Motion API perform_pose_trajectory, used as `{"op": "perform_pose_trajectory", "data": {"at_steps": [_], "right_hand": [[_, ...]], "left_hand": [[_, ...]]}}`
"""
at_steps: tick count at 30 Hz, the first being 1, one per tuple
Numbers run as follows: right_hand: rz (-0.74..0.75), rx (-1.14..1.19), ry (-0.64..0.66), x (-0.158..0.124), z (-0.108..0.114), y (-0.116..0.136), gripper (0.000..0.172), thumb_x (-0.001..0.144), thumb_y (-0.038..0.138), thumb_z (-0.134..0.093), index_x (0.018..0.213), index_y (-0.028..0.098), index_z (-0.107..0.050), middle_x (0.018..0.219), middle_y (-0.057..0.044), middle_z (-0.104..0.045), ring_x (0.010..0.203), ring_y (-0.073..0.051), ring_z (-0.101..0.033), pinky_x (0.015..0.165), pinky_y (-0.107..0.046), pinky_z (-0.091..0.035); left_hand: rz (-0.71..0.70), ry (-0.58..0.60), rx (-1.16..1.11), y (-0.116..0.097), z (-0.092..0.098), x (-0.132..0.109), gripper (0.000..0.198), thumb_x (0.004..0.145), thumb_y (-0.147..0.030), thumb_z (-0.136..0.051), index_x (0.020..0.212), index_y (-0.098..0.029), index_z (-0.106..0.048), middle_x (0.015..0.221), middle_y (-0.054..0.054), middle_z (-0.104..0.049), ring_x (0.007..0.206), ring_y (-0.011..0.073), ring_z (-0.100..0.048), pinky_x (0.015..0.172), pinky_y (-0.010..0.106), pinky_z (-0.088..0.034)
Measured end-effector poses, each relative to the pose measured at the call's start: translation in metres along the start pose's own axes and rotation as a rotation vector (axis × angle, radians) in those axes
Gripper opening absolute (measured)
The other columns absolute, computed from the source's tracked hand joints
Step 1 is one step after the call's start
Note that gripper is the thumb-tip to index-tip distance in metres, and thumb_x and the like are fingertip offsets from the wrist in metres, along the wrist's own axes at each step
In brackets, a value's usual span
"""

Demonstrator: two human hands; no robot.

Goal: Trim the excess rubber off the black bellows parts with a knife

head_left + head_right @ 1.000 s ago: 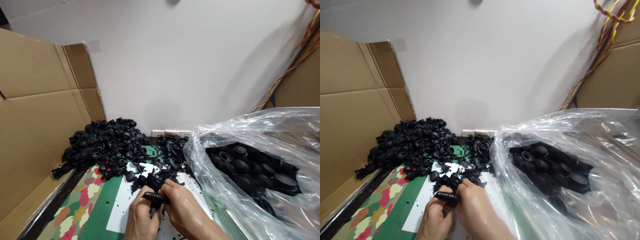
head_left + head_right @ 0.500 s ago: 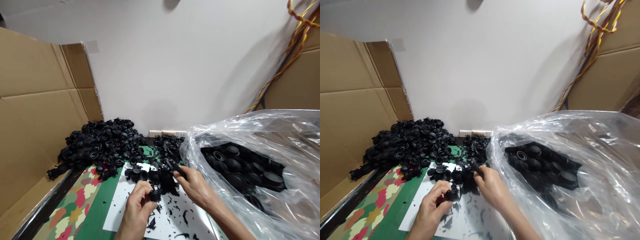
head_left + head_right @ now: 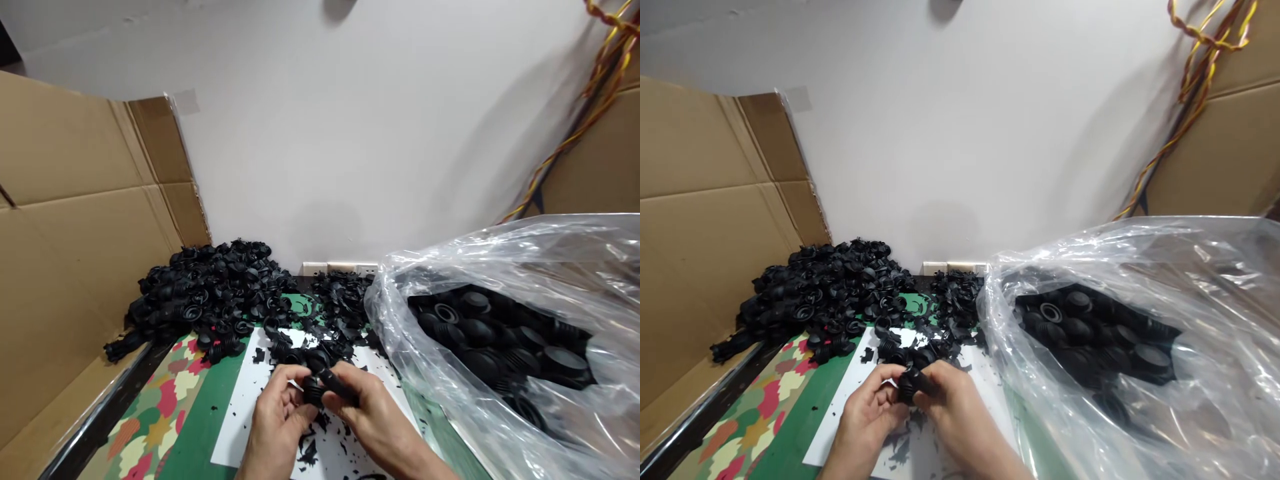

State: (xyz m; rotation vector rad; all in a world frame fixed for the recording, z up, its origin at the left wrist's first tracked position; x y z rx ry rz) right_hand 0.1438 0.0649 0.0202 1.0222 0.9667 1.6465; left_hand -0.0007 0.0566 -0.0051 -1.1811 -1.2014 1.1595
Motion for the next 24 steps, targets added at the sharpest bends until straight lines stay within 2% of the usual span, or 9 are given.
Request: {"op": "perform_pose_trajectory", "data": {"at_steps": [2,3,7,10,13,16,19,21,24], "right_hand": [[0.046,0.025,-0.046,-0.001,-0.003,-0.001,0.012,0.073,0.013,-0.054,0.063,0.02,-0.055,0.065,0.0,-0.058,0.06,-0.016,-0.055,0.054,-0.024,-0.04],[0.094,0.037,-0.078,-0.002,-0.003,-0.001,0.013,0.075,0.013,-0.053,0.064,0.02,-0.055,0.065,0.0,-0.058,0.06,-0.015,-0.054,0.053,-0.023,-0.04],[0.326,0.008,-0.151,-0.005,-0.002,0.0,0.017,0.08,0.01,-0.049,0.073,0.02,-0.059,0.071,-0.001,-0.058,0.063,-0.015,-0.056,0.057,-0.023,-0.043],[0.374,-0.018,-0.1,-0.006,-0.004,-0.001,0.019,0.082,0.01,-0.048,0.084,0.021,-0.064,0.077,-0.004,-0.061,0.069,-0.016,-0.06,0.061,-0.024,-0.046],[0.257,0.014,-0.045,-0.004,-0.004,-0.005,0.017,0.08,0.014,-0.051,0.085,0.021,-0.066,0.08,-0.005,-0.064,0.073,-0.018,-0.062,0.064,-0.026,-0.048],[0.057,0.086,-0.076,-0.002,0.003,-0.011,0.014,0.079,0.025,-0.054,0.082,0.02,-0.067,0.078,-0.005,-0.065,0.07,-0.02,-0.061,0.062,-0.028,-0.048],[-0.114,0.17,-0.104,-0.001,0.006,-0.016,0.022,0.075,0.037,-0.057,0.077,0.018,-0.068,0.071,-0.005,-0.065,0.065,-0.02,-0.058,0.059,-0.03,-0.046],[-0.16,0.227,-0.084,-0.001,0.003,-0.016,0.024,0.072,0.04,-0.061,0.072,0.017,-0.068,0.068,-0.005,-0.064,0.064,-0.02,-0.057,0.059,-0.03,-0.046],[-0.138,0.317,-0.094,-0.001,0.001,-0.014,0.028,0.072,0.044,-0.064,0.076,0.017,-0.07,0.069,-0.004,-0.064,0.064,-0.02,-0.057,0.061,-0.03,-0.045]], "left_hand": [[0.078,-0.09,-0.075,0.009,0.006,0.001,0.033,0.067,-0.024,-0.073,0.098,-0.02,-0.059,0.076,-0.001,-0.061,0.053,0.0109,-0.057,0.043,0.018,-0.041],[0.102,-0.092,-0.101,0.012,0.006,0.002,0.036,0.067,-0.029,-0.073,0.099,-0.019,-0.058,0.08,0.001,-0.061,0.049,0.0097,-0.057,0.038,0.017,-0.038],[0.137,0.122,-0.224,0.01,-0.007,0.003,0.041,0.072,-0.042,-0.069,0.101,-0.014,-0.059,0.09,0.008,-0.062,0.045,0.0103,-0.059,0.031,0.017,-0.038],[0.131,0.119,-0.259,0.008,-0.008,0.002,0.04,0.07,-0.041,-0.072,0.097,-0.012,-0.061,0.072,0.004,-0.062,0.046,0.0095,-0.057,0.035,0.016,-0.039],[0.133,0.002,-0.228,0.009,-0.002,0.0,0.04,0.065,-0.036,-0.077,0.094,-0.012,-0.064,0.059,0.0,-0.06,0.049,0.0104,-0.056,0.038,0.016,-0.039],[0.126,-0.108,-0.21,0.009,0.002,-0.002,0.041,0.059,-0.028,-0.08,0.094,-0.013,-0.064,0.054,-0.003,-0.059,0.046,0.0083,-0.051,0.04,0.016,-0.04],[0.134,-0.141,-0.218,0.009,0.002,-0.004,0.042,0.056,-0.022,-0.08,0.094,-0.014,-0.063,0.054,-0.003,-0.061,0.045,0.0076,-0.049,0.04,0.016,-0.041],[0.138,-0.145,-0.231,0.009,0.001,-0.004,0.043,0.054,-0.021,-0.08,0.093,-0.015,-0.062,0.055,-0.002,-0.063,0.046,0.0088,-0.051,0.041,0.017,-0.043],[0.153,-0.135,-0.257,0.01,0.002,-0.003,0.044,0.054,-0.022,-0.08,0.094,-0.015,-0.061,0.059,0.0,-0.065,0.05,0.0108,-0.054,0.042,0.019,-0.045]]}}
Point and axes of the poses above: each hand's wrist, its own x-axis towards the middle knuckle, its own z-axis out of the back of the hand, y = z × x, the point moved 6 cm from there along x, towards the middle knuckle
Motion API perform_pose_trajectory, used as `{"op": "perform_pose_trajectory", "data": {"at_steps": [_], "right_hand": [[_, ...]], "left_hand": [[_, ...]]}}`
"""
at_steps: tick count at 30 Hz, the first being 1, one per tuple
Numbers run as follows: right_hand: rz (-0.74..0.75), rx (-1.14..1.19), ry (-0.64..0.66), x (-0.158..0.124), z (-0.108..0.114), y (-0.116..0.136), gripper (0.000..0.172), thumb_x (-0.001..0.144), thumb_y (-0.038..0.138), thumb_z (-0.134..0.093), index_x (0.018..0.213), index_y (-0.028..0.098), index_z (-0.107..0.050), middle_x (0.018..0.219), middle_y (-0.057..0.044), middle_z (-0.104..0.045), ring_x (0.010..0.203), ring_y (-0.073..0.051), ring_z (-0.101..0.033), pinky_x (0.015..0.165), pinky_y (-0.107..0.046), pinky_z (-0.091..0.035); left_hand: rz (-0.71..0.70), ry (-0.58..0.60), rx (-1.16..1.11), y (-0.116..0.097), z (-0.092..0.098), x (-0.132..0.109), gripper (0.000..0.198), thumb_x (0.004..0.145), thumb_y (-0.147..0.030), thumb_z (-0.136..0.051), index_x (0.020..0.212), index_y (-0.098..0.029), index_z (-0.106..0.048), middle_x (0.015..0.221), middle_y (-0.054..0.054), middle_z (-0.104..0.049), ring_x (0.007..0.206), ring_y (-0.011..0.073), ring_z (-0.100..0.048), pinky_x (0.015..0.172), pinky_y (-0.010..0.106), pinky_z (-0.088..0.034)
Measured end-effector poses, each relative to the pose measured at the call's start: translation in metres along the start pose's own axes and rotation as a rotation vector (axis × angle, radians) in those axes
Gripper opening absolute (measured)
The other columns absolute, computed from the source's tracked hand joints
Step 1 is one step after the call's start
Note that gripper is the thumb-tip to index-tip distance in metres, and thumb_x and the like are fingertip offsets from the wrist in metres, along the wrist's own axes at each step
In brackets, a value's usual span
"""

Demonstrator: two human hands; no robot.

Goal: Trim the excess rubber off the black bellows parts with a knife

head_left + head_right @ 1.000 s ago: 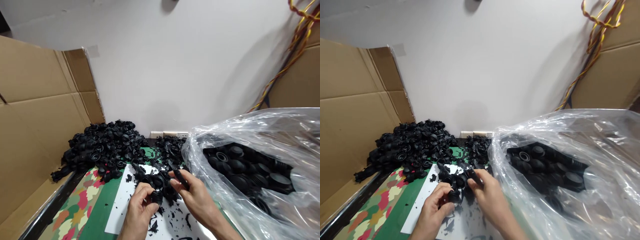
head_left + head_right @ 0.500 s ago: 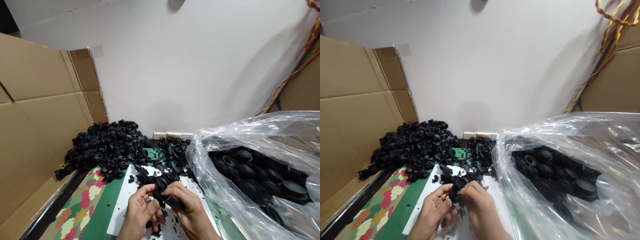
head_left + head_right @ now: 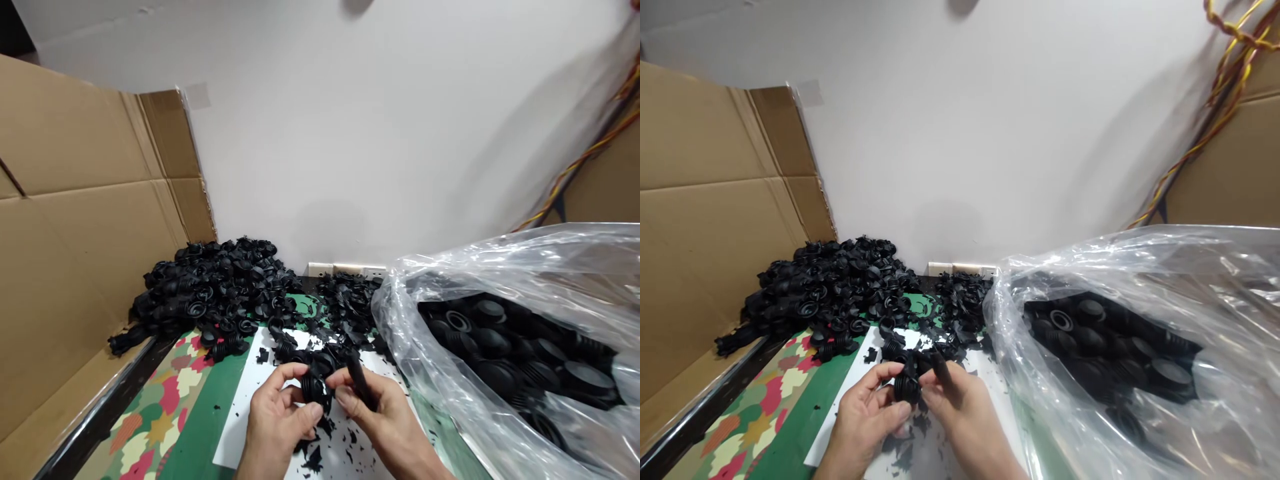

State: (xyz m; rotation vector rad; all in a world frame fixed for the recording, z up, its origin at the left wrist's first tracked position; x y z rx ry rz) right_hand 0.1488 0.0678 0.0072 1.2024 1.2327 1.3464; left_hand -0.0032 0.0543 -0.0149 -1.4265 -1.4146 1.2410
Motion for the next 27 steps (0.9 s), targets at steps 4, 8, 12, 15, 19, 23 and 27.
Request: {"op": "perform_pose_trajectory", "data": {"at_steps": [4,8,12,15,19,23,27], "right_hand": [[-0.004,0.08,-0.075,-0.003,0.012,0.003,0.039,0.075,0.055,-0.059,0.085,0.02,-0.071,0.075,-0.004,-0.066,0.067,-0.02,-0.057,0.061,-0.03,-0.045],[0.069,0.014,-0.106,-0.004,0.026,0.009,0.04,0.077,0.059,-0.057,0.087,0.022,-0.072,0.087,-0.006,-0.067,0.081,-0.024,-0.059,0.07,-0.033,-0.045],[-0.011,0.109,-0.123,-0.001,0.027,-0.004,0.048,0.074,0.063,-0.056,0.09,0.019,-0.066,0.056,0.001,-0.054,0.05,-0.015,-0.047,0.047,-0.025,-0.035],[-0.062,0.196,-0.132,0.001,0.023,-0.012,0.043,0.074,0.06,-0.059,0.082,0.018,-0.06,0.043,0.007,-0.043,0.041,-0.011,-0.038,0.045,-0.024,-0.029],[0.032,0.099,-0.138,-0.001,0.022,-0.001,0.038,0.078,0.057,-0.056,0.075,0.019,-0.057,0.049,0.004,-0.047,0.048,-0.014,-0.045,0.051,-0.026,-0.036],[0.189,-0.108,-0.145,-0.006,0.02,0.013,0.028,0.087,0.045,-0.046,0.076,0.021,-0.056,0.075,-0.003,-0.056,0.069,-0.019,-0.054,0.06,-0.029,-0.044],[0.359,-0.241,-0.047,-0.008,0.001,0.019,0.015,0.087,0.022,-0.045,0.081,0.021,-0.058,0.081,-0.004,-0.057,0.073,-0.019,-0.057,0.063,-0.028,-0.047]], "left_hand": [[0.032,0.063,0.0,0.0,0.0,0.003,0.042,0.059,-0.023,-0.079,0.096,-0.014,-0.061,0.064,0.002,-0.067,0.054,0.0123,-0.058,0.044,0.019,-0.046],[0.042,0.049,0.014,0.0,0.002,0.004,0.04,0.06,-0.024,-0.08,0.093,-0.014,-0.061,0.063,0.002,-0.067,0.056,0.0141,-0.061,0.043,0.018,-0.045],[0.053,0.029,0.031,0.001,0.002,0.003,0.039,0.059,-0.025,-0.08,0.092,-0.014,-0.061,0.061,0.001,-0.066,0.052,0.0133,-0.06,0.043,0.019,-0.044],[0.044,-0.006,0.032,0.004,0.002,0.003,0.039,0.055,-0.021,-0.079,0.089,-0.015,-0.061,0.057,-0.001,-0.065,0.048,0.012,-0.056,0.042,0.019,-0.043],[-0.007,-0.045,0.042,0.006,0.003,0.004,0.038,0.049,-0.01,-0.075,0.085,-0.017,-0.063,0.055,-0.004,-0.061,0.049,0.0108,-0.054,0.044,0.018,-0.041],[-0.119,-0.017,0.142,0.001,0.002,0.004,0.039,0.048,0.0,-0.066,0.082,-0.019,-0.069,0.074,-0.001,-0.061,0.059,0.0117,-0.056,0.051,0.019,-0.046],[-0.154,0.031,0.241,0.001,0.0,0.004,0.042,0.048,0.005,-0.06,0.082,-0.019,-0.071,0.092,0.001,-0.059,0.06,0.0098,-0.055,0.051,0.018,-0.046]]}}
Point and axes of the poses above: each hand's wrist, its own x-axis towards the middle knuckle, its own z-axis out of the back of the hand, y = z × x, the point moved 6 cm from there along x, towards the middle knuckle
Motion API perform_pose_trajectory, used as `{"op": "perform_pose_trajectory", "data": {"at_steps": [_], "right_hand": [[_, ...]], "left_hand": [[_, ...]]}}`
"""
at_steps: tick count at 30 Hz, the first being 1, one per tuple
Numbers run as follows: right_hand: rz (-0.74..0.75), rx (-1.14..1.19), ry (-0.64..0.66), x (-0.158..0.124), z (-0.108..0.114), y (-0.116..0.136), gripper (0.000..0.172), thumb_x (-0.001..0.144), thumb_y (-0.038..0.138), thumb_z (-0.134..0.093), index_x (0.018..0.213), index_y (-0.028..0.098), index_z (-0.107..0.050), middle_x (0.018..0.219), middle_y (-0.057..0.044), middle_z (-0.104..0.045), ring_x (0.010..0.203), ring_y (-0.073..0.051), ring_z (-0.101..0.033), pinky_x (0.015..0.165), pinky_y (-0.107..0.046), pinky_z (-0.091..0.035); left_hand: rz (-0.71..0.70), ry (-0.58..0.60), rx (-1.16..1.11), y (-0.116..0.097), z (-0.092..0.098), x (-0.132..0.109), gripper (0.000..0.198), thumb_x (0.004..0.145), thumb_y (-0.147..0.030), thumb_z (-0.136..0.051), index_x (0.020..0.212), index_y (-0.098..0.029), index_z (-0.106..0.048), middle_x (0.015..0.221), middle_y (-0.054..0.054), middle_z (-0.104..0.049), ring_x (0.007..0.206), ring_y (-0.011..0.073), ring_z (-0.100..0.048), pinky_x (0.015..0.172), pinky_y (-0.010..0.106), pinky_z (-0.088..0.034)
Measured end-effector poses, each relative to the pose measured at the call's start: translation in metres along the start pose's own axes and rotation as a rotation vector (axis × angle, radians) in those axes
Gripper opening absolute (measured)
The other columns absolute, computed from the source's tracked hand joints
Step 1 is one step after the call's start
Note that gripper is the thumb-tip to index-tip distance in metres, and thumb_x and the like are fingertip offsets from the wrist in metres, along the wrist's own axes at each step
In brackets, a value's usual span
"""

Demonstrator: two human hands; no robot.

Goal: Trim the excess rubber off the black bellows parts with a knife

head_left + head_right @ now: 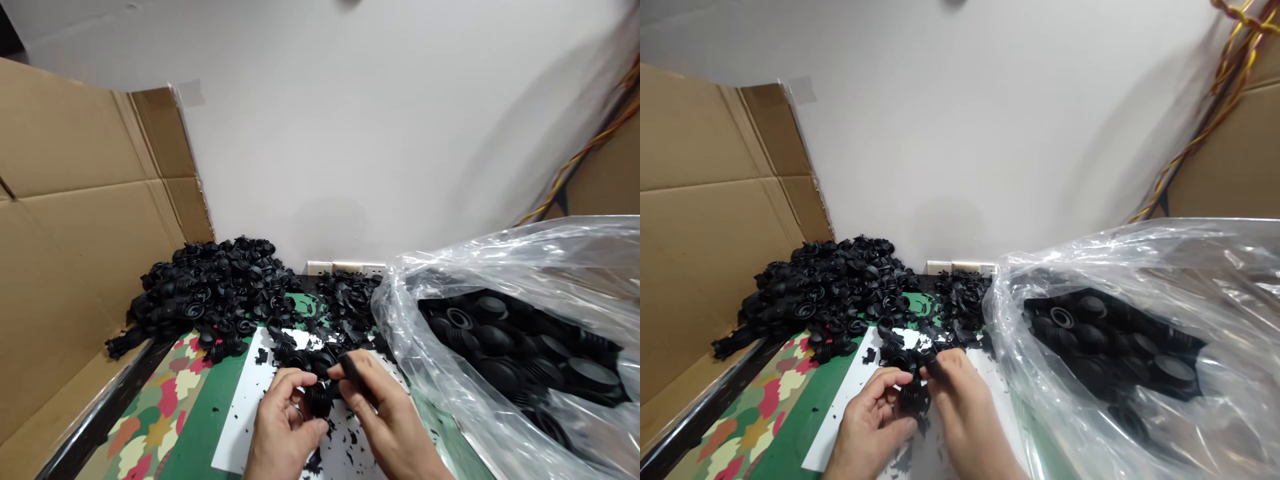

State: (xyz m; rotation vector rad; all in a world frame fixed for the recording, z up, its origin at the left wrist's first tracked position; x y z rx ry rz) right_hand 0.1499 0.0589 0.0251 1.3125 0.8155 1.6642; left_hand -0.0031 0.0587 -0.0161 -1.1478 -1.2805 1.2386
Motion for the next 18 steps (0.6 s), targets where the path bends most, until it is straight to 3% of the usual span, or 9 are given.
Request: {"op": "perform_pose_trajectory", "data": {"at_steps": [7,11,15,18], "right_hand": [[0.055,-0.16,0.004,-0.002,-0.022,-0.009,0.019,0.074,0.006,-0.049,0.063,0.021,-0.046,0.07,-0.001,-0.053,0.061,-0.015,-0.054,0.054,-0.023,-0.042],[0.131,-0.255,-0.014,-0.007,-0.027,-0.01,0.02,0.076,0.006,-0.041,0.066,0.022,-0.043,0.066,0.0,-0.05,0.057,-0.014,-0.052,0.051,-0.022,-0.04],[0.158,-0.524,0.02,-0.009,-0.034,-0.008,0.02,0.067,0.003,-0.042,0.07,0.022,-0.046,0.064,0.0,-0.052,0.047,-0.014,-0.051,0.043,-0.024,-0.031],[0.116,-0.641,0.032,-0.002,-0.036,-0.003,0.019,0.063,0.004,-0.044,0.067,0.022,-0.046,0.061,0.0,-0.054,0.043,-0.015,-0.051,0.043,-0.025,-0.026]], "left_hand": [[0.016,0.063,-0.058,0.0,-0.005,0.0,0.04,0.048,0.003,-0.065,0.083,-0.018,-0.069,0.087,0.0,-0.058,0.062,0.0115,-0.056,0.053,0.019,-0.047],[0.062,0.056,-0.126,0.002,-0.008,-0.003,0.031,0.049,-0.001,-0.067,0.075,-0.018,-0.066,0.065,-0.004,-0.057,0.056,0.011,-0.052,0.049,0.018,-0.041],[0.072,0.038,-0.001,0.005,-0.007,-0.007,0.019,0.054,-0.006,-0.066,0.068,-0.018,-0.063,0.054,-0.005,-0.053,0.051,0.0103,-0.048,0.045,0.017,-0.034],[0.007,0.028,0.128,0.001,-0.004,-0.007,0.011,0.058,-0.009,-0.066,0.064,-0.018,-0.064,0.056,-0.003,-0.056,0.052,0.012,-0.05,0.047,0.019,-0.037]]}}
Point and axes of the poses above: each hand's wrist, its own x-axis towards the middle knuckle, its own z-axis out of the back of the hand, y = z × x, the point moved 6 cm from there along x, towards the middle knuckle
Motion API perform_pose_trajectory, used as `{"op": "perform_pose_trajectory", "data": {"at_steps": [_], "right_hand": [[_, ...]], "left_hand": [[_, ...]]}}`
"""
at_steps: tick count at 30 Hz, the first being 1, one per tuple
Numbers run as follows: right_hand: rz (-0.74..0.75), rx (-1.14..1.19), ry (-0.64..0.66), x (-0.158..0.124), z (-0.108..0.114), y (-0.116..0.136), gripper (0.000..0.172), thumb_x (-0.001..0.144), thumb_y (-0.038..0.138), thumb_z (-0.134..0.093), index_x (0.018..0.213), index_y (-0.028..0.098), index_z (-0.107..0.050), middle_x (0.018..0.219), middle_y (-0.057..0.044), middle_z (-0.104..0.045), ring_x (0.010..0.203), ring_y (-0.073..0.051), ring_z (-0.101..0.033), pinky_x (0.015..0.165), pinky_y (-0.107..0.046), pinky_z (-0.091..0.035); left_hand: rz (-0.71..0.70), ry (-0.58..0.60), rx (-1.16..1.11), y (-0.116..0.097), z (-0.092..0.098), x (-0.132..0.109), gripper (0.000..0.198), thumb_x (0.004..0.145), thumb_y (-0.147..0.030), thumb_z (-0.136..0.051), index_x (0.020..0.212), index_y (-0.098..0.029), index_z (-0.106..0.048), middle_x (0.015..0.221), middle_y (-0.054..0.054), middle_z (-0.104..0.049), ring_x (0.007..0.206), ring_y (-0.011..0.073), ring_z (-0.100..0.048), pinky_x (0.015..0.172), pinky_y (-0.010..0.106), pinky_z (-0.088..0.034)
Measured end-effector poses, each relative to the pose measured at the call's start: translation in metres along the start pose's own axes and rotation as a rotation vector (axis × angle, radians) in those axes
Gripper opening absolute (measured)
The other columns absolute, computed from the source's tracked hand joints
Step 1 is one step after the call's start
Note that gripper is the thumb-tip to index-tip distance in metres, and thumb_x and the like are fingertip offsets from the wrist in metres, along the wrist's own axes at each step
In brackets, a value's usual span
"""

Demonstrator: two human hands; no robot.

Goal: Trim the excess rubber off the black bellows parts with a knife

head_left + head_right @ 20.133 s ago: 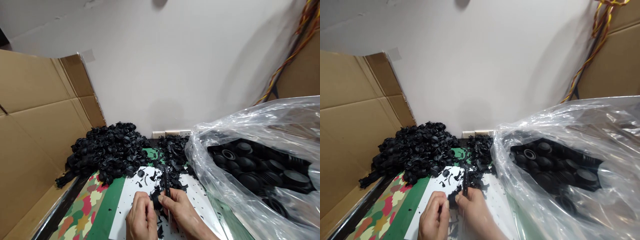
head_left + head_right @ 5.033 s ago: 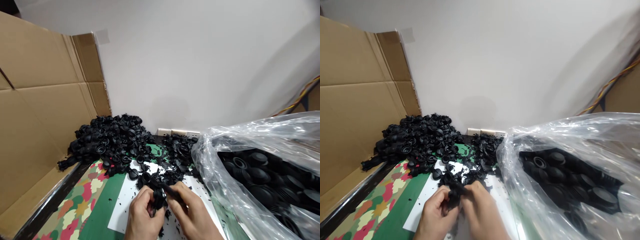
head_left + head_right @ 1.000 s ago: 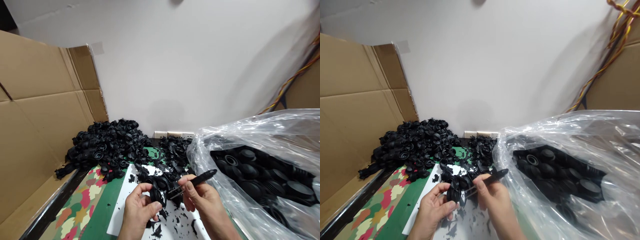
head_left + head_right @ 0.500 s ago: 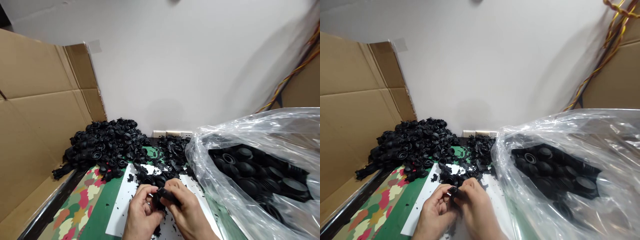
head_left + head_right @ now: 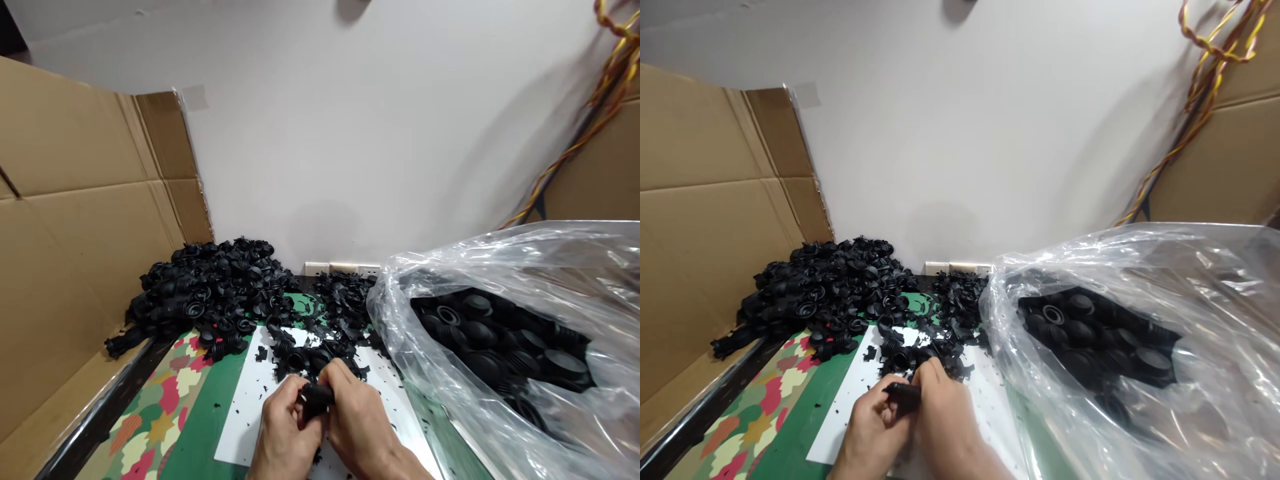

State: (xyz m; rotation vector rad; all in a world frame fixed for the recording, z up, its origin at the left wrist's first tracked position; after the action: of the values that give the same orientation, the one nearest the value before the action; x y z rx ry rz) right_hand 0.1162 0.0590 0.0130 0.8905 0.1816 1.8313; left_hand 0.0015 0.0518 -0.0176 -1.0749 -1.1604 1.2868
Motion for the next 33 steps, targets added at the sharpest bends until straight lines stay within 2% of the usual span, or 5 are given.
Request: {"op": "perform_pose_trajectory", "data": {"at_steps": [8,14,21,28,33], "right_hand": [[-0.213,0.084,0.007,0.018,0.005,-0.004,0.02,0.062,0.005,-0.052,0.061,0.022,-0.042,0.055,0.001,-0.054,0.047,-0.014,-0.046,0.045,-0.023,-0.025],[-0.33,0.169,-0.118,0.026,0.019,-0.042,0.021,0.079,0.015,-0.041,0.06,0.023,-0.04,0.055,-0.001,-0.053,0.05,-0.016,-0.047,0.048,-0.025,-0.032],[-0.239,0.423,-0.03,0.019,0.025,-0.034,0.016,0.079,0.024,-0.046,0.075,0.019,-0.06,0.07,-0.004,-0.066,0.064,-0.02,-0.062,0.057,-0.028,-0.046],[-0.039,0.478,0.052,0.009,0.028,-0.012,0.019,0.076,0.011,-0.047,0.074,0.018,-0.064,0.068,-0.004,-0.062,0.062,-0.017,-0.06,0.055,-0.026,-0.045],[0.144,0.26,0.067,0.003,0.023,-0.002,0.024,0.069,0.002,-0.048,0.079,0.018,-0.062,0.073,-0.004,-0.063,0.058,-0.015,-0.061,0.051,-0.022,-0.043]], "left_hand": [[-0.282,-0.021,0.077,-0.024,0.003,0.0,0.012,0.066,-0.009,-0.063,0.066,-0.02,-0.065,0.072,0.003,-0.064,0.068,0.0185,-0.059,0.063,0.025,-0.046],[-0.299,0.007,-0.043,-0.037,0.001,-0.02,0.012,0.058,-0.014,-0.071,0.068,-0.021,-0.067,0.072,0.003,-0.067,0.051,0.0134,-0.052,0.044,0.022,-0.038],[-0.009,-0.042,-0.058,-0.021,0.013,0.002,0.031,0.053,-0.007,-0.072,0.081,-0.019,-0.068,0.068,-0.003,-0.063,0.047,0.0078,-0.044,0.045,0.019,-0.036],[-0.069,-0.03,0.071,-0.022,0.008,0.007,0.028,0.054,-0.006,-0.073,0.079,-0.019,-0.07,0.081,-0.001,-0.063,0.044,0.0052,-0.038,0.042,0.018,-0.032],[-0.196,0.009,0.049,-0.027,0.005,0.009,0.022,0.059,-0.009,-0.071,0.077,-0.021,-0.071,0.084,0.004,-0.064,0.08,0.022,-0.06,0.066,0.024,-0.049]]}}
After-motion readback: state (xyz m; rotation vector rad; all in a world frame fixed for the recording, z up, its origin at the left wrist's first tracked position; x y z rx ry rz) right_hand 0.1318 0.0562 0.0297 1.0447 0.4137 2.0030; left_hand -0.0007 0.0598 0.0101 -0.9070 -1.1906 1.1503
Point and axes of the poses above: each hand's wrist, its own x-axis towards the middle knuckle, its own z-axis out of the back of the hand, y = z × x, the point moved 6 cm from there along x, towards the middle knuckle
